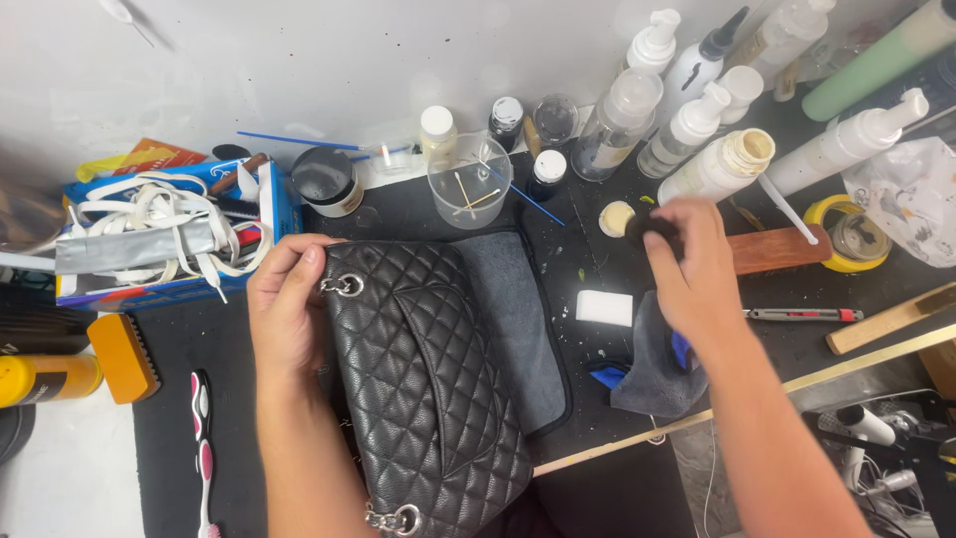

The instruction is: The person cleans a black quilted handbag on a workbench. They apply a cleaning solution from a white bottle onto a sponge and wipe the bag's surface. They then use a small brush to clean the metal chain strap and the hardware details of the bag.

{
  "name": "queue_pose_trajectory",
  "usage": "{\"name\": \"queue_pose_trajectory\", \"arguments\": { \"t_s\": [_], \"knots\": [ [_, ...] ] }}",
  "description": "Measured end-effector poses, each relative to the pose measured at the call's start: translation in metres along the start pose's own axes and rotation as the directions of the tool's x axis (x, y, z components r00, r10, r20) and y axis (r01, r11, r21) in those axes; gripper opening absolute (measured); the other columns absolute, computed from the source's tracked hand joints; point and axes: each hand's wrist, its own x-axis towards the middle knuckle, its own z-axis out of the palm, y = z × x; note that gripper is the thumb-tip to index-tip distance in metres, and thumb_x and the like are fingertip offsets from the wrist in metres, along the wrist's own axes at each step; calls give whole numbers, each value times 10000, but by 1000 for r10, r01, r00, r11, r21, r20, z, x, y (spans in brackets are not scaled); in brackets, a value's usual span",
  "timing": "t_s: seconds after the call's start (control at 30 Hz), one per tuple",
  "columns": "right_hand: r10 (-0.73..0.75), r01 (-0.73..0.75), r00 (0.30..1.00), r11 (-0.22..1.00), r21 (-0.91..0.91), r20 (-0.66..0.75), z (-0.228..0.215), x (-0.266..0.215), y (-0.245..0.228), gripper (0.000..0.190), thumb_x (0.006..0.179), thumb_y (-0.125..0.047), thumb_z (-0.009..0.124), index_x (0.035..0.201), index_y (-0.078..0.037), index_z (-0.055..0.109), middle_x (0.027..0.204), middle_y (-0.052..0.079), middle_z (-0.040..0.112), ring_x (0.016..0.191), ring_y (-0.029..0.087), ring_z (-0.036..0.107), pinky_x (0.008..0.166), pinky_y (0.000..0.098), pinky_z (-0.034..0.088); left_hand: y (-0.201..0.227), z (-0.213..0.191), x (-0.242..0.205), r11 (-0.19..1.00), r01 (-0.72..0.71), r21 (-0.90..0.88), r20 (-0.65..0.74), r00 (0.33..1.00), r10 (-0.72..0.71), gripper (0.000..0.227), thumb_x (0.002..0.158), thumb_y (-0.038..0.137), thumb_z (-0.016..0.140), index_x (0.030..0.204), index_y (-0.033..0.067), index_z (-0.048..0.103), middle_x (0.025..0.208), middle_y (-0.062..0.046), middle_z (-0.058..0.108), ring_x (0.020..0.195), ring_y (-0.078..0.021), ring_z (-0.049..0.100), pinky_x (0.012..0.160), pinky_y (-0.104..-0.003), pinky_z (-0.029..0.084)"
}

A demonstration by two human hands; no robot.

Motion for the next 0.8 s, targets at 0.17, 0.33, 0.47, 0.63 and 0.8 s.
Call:
{"name": "queue_pose_trajectory", "arguments": {
  "t_s": [0.17, 0.33, 0.47, 0.63, 0.8],
  "knots": [
    [-52, 69, 996, 970, -233, 77, 2, 28, -7, 230, 936, -32, 694, 1152, 9, 626, 1126, 179, 639, 971, 335, 662, 856, 406, 525, -2, -4, 1, 1000, 8, -23, -11, 1000, -8, 158, 1017, 131, 641, 1070, -13, 680, 1038, -119, 743, 911, -172, 710, 852, -303, 568],
    [-41, 71, 993, 958, -278, 111, 11, 33, -5, 230, 910, -38, 710, 1136, -5, 679, 1124, 159, 673, 966, 324, 676, 851, 411, 532, -5, -6, 1, 1000, -20, -6, -1, 1000, 20, 159, 1042, 127, 640, 1073, -25, 680, 1044, -124, 731, 922, -171, 694, 868, -295, 558],
    [-125, 156, 986, 929, -335, 113, 14, 31, 1, 224, 900, -40, 724, 1121, -16, 698, 1129, 150, 690, 1023, 354, 652, 911, 435, 516, -5, -7, 2, 998, 5, -70, 16, 1000, -4, 146, 1045, 128, 611, 1012, -10, 646, 1054, -156, 730, 910, -184, 697, 852, -309, 564],
    [-182, 204, 979, 911, -358, 94, 15, 34, -3, 235, 913, -59, 728, 1144, -29, 703, 1146, 152, 688, 1104, 367, 632, 970, 449, 493, -1, -8, 4, 992, 25, -127, 30, 999, -21, 147, 1033, 124, 582, 988, -8, 627, 1069, -181, 715, 910, -190, 692, 844, -315, 564],
    [-70, 89, 995, 942, -325, 69, 13, 30, 2, 251, 929, -60, 722, 1176, -28, 701, 1089, 162, 684, 1010, 336, 655, 905, 425, 512, -3, -7, 3, 989, 17, -144, 44, 999, -11, 146, 1054, 118, 569, 966, 5, 595, 1080, -169, 690, 913, -175, 664, 838, -302, 548]
  ]
}}
